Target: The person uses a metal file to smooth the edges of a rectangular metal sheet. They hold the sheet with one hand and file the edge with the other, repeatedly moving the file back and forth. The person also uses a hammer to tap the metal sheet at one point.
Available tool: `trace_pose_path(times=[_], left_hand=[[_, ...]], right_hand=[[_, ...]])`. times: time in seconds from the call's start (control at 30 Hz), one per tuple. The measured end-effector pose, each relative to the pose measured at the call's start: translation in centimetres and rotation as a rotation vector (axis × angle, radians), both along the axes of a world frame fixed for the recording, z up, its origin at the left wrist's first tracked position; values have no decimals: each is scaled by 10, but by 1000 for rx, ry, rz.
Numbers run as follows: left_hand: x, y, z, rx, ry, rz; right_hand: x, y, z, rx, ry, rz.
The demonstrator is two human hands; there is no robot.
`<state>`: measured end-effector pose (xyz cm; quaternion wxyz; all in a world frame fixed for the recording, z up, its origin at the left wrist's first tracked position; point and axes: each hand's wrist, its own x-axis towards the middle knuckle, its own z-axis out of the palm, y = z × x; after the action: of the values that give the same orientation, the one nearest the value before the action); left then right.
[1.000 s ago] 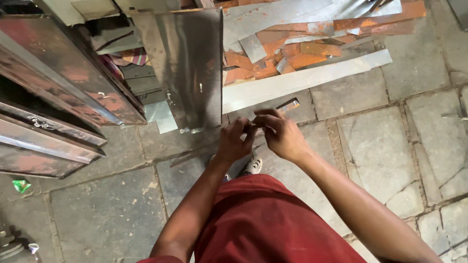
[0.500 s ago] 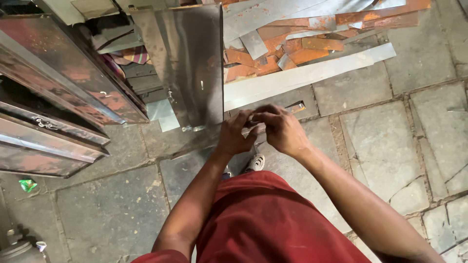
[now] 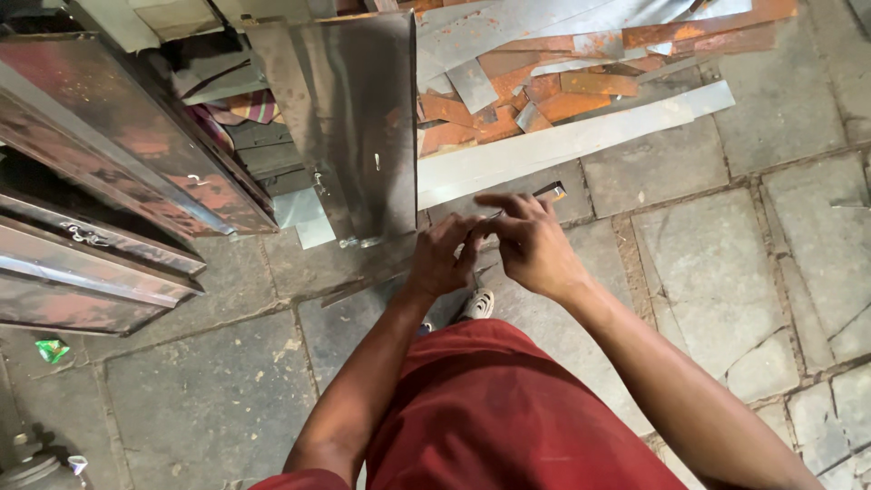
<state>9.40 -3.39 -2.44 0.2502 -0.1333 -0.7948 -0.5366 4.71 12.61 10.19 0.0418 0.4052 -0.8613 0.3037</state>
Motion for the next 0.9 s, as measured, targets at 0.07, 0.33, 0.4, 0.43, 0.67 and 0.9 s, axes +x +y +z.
trace_pose_path(times=[0.07,0.33,0.4,0.43,0.67,0.9], left_hand=[[-1,1,-1,-5,-17,35],[3,-2,-17,24,-24,23],[4,-5,-19,-21,-18,34],[5,-4,-19,-27,-24,46],[6,-5,-19,75,-37,91],[9,-7,-21,-49,-42,76]], right_hand=[[-2,1,-1,33,-164,-132],[6,-9,-16,26,-184,-116],[6,-9,-12,-41,-201,-194],[6,-9,-10,-76,-210,-232],[9,-19,0,114,-521,-307],[9,-20,-3,-21,-348,-347]])
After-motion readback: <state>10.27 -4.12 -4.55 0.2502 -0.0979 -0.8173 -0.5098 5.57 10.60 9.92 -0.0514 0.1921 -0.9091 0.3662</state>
